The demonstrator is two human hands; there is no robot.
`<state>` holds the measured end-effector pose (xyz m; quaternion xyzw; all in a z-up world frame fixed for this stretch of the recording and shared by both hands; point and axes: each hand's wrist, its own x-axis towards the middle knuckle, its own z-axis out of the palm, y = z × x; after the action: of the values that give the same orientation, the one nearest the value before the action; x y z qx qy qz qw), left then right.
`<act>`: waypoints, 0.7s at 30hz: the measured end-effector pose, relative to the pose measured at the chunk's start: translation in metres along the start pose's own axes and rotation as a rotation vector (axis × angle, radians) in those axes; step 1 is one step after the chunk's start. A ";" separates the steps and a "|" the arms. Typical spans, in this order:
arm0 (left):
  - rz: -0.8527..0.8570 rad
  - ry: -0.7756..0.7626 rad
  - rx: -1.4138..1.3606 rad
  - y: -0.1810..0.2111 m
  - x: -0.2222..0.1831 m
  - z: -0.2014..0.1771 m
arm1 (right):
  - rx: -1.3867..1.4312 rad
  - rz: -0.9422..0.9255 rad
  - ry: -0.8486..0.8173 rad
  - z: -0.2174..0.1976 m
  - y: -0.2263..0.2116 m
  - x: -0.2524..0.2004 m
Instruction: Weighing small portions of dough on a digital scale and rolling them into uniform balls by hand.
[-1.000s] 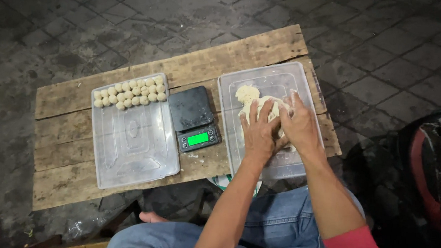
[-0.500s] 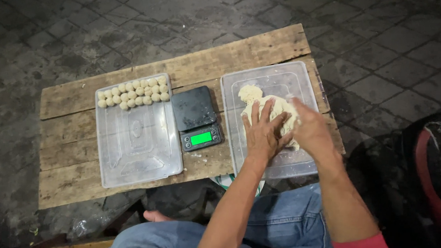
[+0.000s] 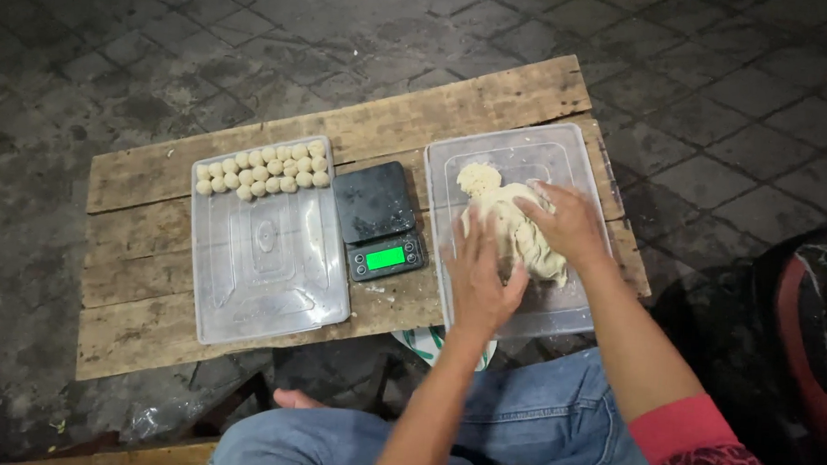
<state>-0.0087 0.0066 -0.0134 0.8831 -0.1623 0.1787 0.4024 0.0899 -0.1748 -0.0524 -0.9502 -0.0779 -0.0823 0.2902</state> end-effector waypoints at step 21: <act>-0.396 0.305 -0.083 0.001 -0.057 0.049 | -0.102 0.450 0.066 -0.004 -0.039 -0.105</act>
<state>-0.0507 -0.0233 -0.0681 0.8433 0.0692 0.2207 0.4851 -0.0203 -0.1555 -0.0496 -0.9538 0.1498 -0.0502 0.2554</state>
